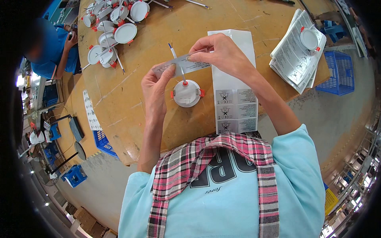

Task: Peeling regulatory labels from a sheet and applying them to the back of small circular LED light components.

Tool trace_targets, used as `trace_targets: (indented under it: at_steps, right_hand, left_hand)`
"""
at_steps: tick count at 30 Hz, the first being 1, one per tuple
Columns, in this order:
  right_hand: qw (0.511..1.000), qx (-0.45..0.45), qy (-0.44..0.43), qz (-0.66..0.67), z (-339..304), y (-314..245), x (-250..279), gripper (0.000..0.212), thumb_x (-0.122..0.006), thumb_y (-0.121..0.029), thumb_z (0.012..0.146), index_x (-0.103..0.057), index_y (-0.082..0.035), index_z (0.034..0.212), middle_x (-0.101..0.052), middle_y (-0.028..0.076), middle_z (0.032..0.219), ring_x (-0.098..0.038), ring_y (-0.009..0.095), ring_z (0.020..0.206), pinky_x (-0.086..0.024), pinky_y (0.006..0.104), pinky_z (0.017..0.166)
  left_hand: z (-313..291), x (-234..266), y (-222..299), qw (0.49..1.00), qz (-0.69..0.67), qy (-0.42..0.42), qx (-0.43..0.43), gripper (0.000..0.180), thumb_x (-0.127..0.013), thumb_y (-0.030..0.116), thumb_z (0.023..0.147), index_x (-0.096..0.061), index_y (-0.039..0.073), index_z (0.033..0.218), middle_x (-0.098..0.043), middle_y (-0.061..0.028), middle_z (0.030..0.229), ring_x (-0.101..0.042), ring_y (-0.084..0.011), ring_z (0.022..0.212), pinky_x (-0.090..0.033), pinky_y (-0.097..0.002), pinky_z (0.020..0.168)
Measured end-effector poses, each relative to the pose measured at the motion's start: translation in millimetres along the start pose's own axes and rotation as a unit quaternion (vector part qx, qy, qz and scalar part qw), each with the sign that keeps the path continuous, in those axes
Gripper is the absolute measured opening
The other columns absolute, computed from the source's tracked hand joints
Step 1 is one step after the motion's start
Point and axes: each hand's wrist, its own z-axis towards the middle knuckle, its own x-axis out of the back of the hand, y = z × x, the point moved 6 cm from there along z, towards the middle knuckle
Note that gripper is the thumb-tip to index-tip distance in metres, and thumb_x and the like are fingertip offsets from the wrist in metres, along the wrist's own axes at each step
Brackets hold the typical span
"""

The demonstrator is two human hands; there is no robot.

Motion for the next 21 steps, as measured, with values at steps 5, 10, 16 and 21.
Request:
trace_targets:
  at_steps: [5,10,16,21]
  right_hand:
    - [1.000,-0.010,0.000,0.016,5,2,0,0.025,-0.069,-0.019,0.081,-0.070,0.002,0.095,-0.068,0.008,0.081,-0.062,0.014,0.076,-0.049,0.0267,0.072]
    - [1.000,-0.021,-0.007,-0.001,8,2,-1,0.022,-0.069,-0.019,0.083,-0.069,0.000,0.093,-0.066,0.005,0.084,-0.062,0.012,0.082,-0.049,0.0260,0.074]
    - [1.000,-0.025,-0.009,0.013,10,6,-4,0.022,-0.069,-0.019,0.083,-0.069,0.000,0.093,-0.067,0.005,0.084,-0.063,0.013,0.083,-0.049,0.0259,0.075]
    - [1.000,-0.022,-0.003,0.010,9,7,-5,0.021,-0.069,-0.019,0.084,-0.069,0.000,0.092,-0.066,0.005,0.083,-0.063,0.013,0.083,-0.049,0.0264,0.074]
  left_hand:
    - [5,-1,-5,0.999,-0.030,-0.003,0.018,0.019,-0.071,0.018,0.085,-0.067,0.000,0.092,-0.067,-0.0033,0.084,-0.056,-0.0064,0.075,-0.044,-0.0233,0.068]
    - [8,-1,-8,0.999,-0.049,0.003,0.013,0.018,-0.070,0.016,0.084,-0.067,0.000,0.091,-0.067,-0.0038,0.083,-0.057,-0.0075,0.075,-0.045,-0.0248,0.072]
    - [11,2,-16,0.997,-0.076,0.011,0.019,0.016,-0.070,0.015,0.084,-0.068,0.000,0.091,-0.067,-0.0038,0.084,-0.058,-0.0081,0.076,-0.045,-0.0260,0.074]
    - [11,2,-19,0.996,-0.084,0.007,0.028,0.016,-0.070,0.014,0.084,-0.068,0.001,0.092,-0.068,-0.0035,0.084,-0.058,-0.0078,0.077,-0.044,-0.0260,0.074]
